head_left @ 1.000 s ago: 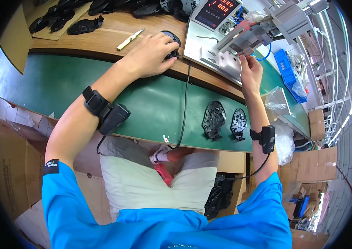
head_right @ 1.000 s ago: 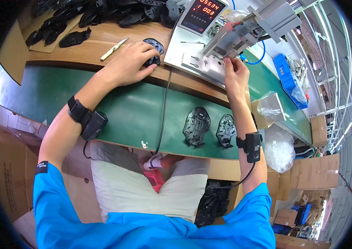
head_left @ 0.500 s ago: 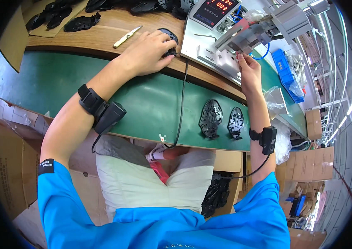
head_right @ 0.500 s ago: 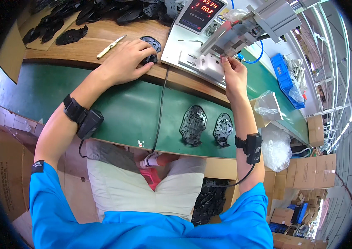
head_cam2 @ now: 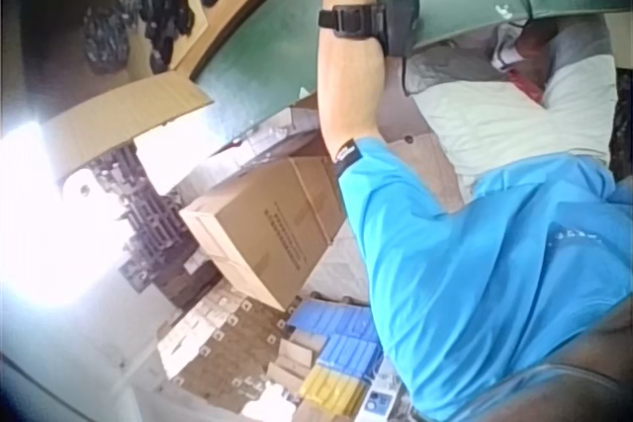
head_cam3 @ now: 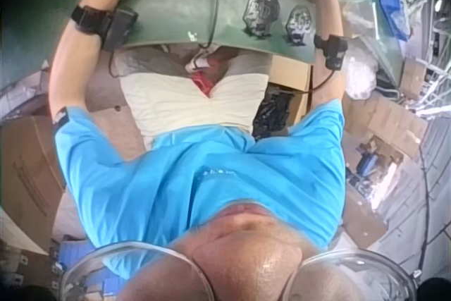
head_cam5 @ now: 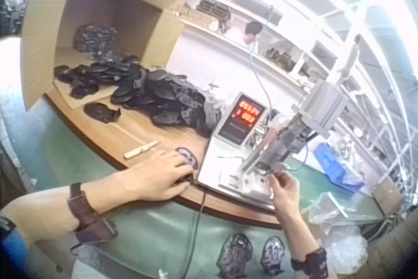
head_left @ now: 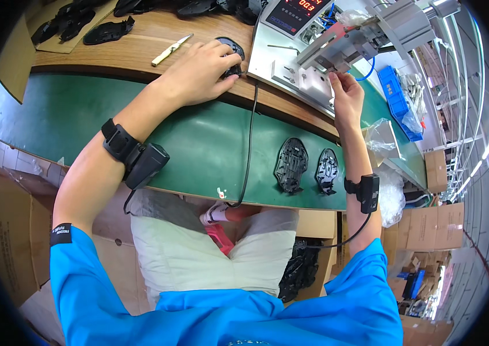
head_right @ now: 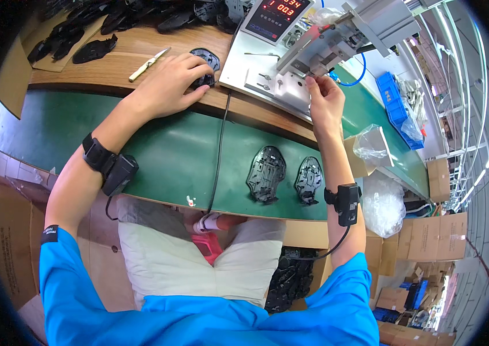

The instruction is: Assembling small electronic components using a press machine and hand tools on a factory floor.

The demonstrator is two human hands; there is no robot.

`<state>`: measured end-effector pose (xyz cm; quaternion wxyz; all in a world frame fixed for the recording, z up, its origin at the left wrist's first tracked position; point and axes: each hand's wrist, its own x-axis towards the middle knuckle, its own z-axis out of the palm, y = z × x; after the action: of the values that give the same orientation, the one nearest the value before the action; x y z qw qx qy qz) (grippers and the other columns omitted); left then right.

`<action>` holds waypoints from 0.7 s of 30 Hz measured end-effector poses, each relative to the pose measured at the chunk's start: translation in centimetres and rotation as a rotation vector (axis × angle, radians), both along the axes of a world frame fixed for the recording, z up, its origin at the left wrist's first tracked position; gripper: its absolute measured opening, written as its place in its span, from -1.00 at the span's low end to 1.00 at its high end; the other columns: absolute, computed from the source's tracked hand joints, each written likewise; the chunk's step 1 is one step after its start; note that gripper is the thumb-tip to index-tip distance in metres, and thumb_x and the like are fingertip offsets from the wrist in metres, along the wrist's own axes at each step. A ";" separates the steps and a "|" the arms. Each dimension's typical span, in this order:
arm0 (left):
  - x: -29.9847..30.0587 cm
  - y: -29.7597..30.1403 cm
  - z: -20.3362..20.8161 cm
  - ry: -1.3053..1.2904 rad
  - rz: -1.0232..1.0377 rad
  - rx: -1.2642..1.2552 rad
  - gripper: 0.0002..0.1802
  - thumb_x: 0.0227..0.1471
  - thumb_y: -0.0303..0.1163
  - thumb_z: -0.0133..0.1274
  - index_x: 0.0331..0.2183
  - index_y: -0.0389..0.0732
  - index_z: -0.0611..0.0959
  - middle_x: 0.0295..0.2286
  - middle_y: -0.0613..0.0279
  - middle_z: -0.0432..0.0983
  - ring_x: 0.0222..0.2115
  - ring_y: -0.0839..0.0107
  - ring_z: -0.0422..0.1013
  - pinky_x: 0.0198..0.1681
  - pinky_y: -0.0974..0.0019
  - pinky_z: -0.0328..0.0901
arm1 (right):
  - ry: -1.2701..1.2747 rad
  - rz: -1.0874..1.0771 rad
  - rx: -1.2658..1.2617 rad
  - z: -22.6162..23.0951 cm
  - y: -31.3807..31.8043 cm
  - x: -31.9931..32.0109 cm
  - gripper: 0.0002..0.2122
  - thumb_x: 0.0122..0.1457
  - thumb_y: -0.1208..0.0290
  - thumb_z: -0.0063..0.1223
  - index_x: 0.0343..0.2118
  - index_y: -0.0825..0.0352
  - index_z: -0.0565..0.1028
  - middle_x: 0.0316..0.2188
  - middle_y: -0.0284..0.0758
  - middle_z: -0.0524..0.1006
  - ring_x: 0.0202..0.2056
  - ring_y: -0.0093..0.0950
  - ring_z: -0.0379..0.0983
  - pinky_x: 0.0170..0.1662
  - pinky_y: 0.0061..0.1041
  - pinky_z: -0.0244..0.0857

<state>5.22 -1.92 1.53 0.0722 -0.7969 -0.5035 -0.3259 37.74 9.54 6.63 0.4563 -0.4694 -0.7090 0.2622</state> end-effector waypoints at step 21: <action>6.0 2.2 4.1 -0.017 -0.037 0.317 -0.85 0.10 -0.33 0.21 -0.32 -0.16 0.61 -0.42 0.20 0.56 -0.40 0.18 0.53 -0.36 0.18 0.41 | 0.025 -0.039 0.359 -1.6 0.3 -0.7 -0.90 0.24 0.52 0.20 -0.29 0.47 0.57 -0.41 -0.36 0.60 -0.37 -0.61 0.47 -0.22 -0.58 0.35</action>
<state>11.23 0.28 5.59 0.1868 -0.7820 -0.4317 -0.4090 37.00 9.81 4.99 0.5467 -0.3909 -0.7293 0.1282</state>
